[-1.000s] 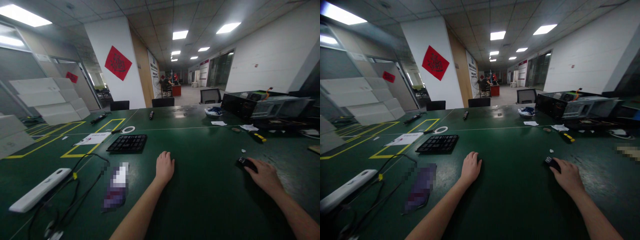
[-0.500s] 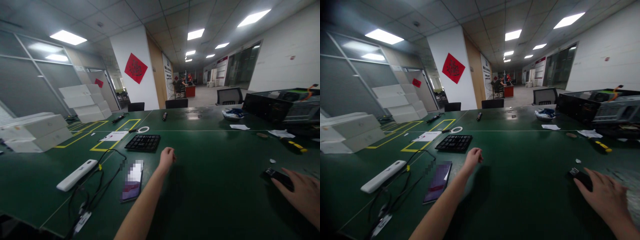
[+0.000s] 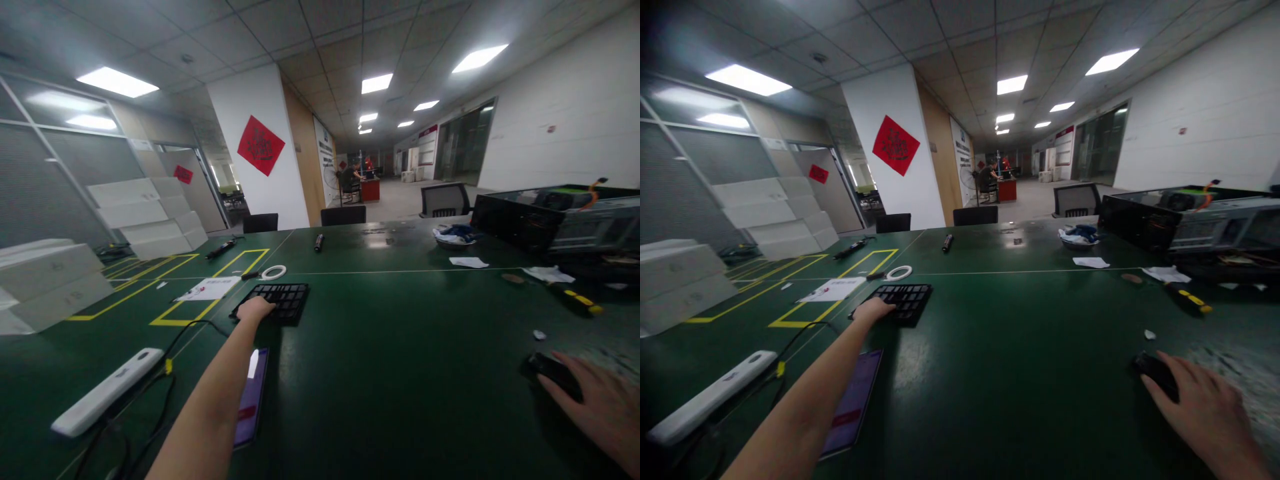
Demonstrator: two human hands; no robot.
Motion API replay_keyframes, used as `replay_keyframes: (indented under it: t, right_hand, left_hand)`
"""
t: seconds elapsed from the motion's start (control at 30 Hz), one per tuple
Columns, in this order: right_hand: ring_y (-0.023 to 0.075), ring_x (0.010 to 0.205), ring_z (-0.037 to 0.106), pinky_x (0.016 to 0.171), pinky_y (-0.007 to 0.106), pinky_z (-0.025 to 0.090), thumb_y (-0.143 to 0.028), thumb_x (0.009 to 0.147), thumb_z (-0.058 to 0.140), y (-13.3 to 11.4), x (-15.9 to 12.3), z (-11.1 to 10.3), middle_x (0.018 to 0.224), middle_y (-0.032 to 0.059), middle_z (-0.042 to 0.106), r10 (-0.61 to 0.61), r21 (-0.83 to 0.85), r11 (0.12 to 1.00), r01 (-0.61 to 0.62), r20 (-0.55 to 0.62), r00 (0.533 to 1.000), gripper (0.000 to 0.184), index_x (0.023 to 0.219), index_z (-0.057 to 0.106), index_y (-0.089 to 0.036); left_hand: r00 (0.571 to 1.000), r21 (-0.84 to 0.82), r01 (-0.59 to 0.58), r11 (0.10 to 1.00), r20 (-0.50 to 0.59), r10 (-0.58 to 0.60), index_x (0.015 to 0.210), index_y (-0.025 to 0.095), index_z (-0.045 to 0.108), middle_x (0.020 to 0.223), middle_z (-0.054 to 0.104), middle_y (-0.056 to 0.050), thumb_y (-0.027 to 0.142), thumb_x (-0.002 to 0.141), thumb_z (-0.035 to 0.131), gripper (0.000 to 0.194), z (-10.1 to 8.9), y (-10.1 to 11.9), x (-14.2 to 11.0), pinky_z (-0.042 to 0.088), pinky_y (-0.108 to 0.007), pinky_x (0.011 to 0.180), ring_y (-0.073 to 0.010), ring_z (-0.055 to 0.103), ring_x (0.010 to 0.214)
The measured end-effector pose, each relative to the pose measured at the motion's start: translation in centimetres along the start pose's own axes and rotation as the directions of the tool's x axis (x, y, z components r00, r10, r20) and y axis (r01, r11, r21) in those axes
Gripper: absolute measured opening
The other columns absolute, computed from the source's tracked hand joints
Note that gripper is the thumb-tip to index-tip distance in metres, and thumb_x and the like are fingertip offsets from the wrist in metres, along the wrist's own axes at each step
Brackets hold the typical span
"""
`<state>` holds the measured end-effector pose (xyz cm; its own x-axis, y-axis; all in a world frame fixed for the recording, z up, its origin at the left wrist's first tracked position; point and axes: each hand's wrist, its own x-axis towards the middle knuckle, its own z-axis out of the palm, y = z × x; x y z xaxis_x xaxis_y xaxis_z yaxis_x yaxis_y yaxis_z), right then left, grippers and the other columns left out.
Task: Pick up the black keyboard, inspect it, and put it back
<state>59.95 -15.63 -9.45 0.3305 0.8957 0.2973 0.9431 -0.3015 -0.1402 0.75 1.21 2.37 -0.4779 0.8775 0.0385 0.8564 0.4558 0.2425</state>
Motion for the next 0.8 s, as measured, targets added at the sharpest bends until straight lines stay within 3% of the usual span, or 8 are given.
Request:
replay_keyframes:
  t: [0.13,0.33,0.47,0.6,0.67,0.73,0.8]
  right_hand:
    - [0.0323,0.103,0.049,0.089,0.045,0.036,-0.056,0.064,0.029,-0.1,0.0,-0.1,0.108,0.0143,0.058,0.02,0.028,0.999,-0.02,0.001,1.0,0.063,0.106,0.053,-0.015]
    - [0.0311,0.1,0.051,0.09,0.045,0.036,-0.051,0.069,0.03,1.0,0.1,1.3,0.104,0.0137,0.061,-0.035,0.047,0.998,0.037,-0.048,0.998,0.058,0.106,0.053,-0.013]
    - [0.0315,0.098,0.053,0.088,0.046,0.038,-0.05,0.064,0.043,1.4,0.4,0.8,0.1,0.0145,0.063,-0.009,0.185,0.983,0.015,-0.035,0.999,0.056,0.103,0.056,-0.012]
    - [0.0288,0.089,0.057,0.078,0.044,0.045,-0.047,0.059,0.052,-1.8,0.7,-2.2,0.097,0.0147,0.063,-0.01,0.443,0.896,-0.035,0.101,0.995,0.055,0.102,0.058,-0.013]
    - [0.0278,0.096,0.054,0.082,0.044,0.044,-0.044,0.059,0.055,-5.2,0.4,-4.2,0.103,0.0116,0.061,-0.079,0.563,0.826,-0.009,0.132,0.988,0.052,0.103,0.057,-0.017]
    - [0.026,0.102,0.051,0.085,0.044,0.042,-0.045,0.064,0.053,-9.0,-0.3,-6.0,0.113,0.0074,0.055,-0.142,0.662,0.75,-0.01,0.176,0.974,0.05,0.109,0.053,-0.024]
    - [0.0233,0.104,0.05,0.087,0.042,0.042,-0.044,0.067,0.053,-12.5,-1.3,-7.1,0.119,0.0042,0.051,-0.224,0.767,0.64,-0.039,0.235,0.946,0.05,0.114,0.048,-0.029]
  left_hand:
    - [0.995,0.056,0.041,0.998,0.093,-0.046,0.092,0.011,0.064,0.11,0.057,-0.021,0.035,0.057,0.065,0.042,0.6,1.0,1.2,0.042,-0.043,0.077,-0.0363,0.052,0.1]
    - [0.993,0.068,0.036,0.997,0.111,-0.043,0.094,0.01,0.063,0.11,0.056,-0.021,0.032,0.063,0.061,0.038,1.1,1.4,0.9,0.042,-0.041,0.078,-0.0355,0.051,0.102]
    - [0.995,-0.003,-0.052,0.999,0.085,0.052,0.089,0.007,0.063,0.103,0.06,-0.022,0.034,0.07,0.054,0.034,1.2,2.5,-0.7,0.041,-0.038,0.078,-0.034,0.053,0.1]
    - [0.972,-0.169,-0.228,0.959,0.026,0.236,0.094,0.011,0.06,0.096,0.062,-0.015,0.042,0.075,0.05,0.037,1.4,6.1,-5.0,0.041,-0.03,0.074,-0.026,0.056,0.092]
    - [0.931,-0.292,-0.353,0.889,-0.018,0.364,0.099,0.016,0.057,0.098,0.062,-0.009,0.043,0.075,0.052,0.037,1.9,8.2,-8.6,0.041,-0.025,0.074,-0.0208,0.056,0.091]
    - [0.837,-0.624,-0.474,0.621,-0.102,0.537,0.101,0.014,0.055,0.095,0.061,-0.01,0.038,0.072,0.058,0.038,2.7,10.2,-12.8,0.042,-0.027,0.073,-0.0212,0.055,0.088]
    - [0.752,-0.823,-0.441,0.359,-0.121,0.647,0.102,0.015,0.053,0.092,0.059,-0.009,0.037,0.071,0.059,0.038,3.7,11.5,-17.1,0.042,-0.027,0.071,-0.0195,0.055,0.084]
